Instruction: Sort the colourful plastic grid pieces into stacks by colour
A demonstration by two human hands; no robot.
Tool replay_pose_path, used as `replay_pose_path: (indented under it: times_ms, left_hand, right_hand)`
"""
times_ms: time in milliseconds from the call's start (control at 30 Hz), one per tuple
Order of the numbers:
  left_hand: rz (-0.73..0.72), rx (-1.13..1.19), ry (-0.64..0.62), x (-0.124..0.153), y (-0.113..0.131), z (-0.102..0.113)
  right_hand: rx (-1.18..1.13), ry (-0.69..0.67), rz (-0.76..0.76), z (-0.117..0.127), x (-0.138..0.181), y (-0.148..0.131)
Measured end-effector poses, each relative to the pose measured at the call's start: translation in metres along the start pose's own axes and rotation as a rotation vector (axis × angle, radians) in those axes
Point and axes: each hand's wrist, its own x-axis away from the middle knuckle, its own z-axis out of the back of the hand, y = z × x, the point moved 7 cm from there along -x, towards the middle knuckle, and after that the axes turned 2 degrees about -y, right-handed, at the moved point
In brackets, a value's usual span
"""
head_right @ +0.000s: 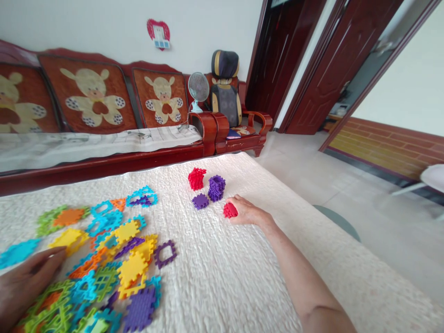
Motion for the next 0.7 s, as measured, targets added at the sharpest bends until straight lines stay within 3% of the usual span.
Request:
replay_pose_path:
  times_ms: [133,500,700]
  left_hand:
    - [0.109,0.034,-0.057,0.008,0.011,0.006]
    - [0.171,0.064,-0.083,0.02,0.03,0.018]
    - [0.146,0.076,-0.062,0.017,0.025,0.015]
  right_hand:
    - [0.031,0.008,-0.003,-0.002,-0.002,0.0]
    - [0.055,0.03,0.043,-0.004,-0.001,-0.004]
    - [0.07,0.043,0.048,-0.004,-0.001,-0.003]
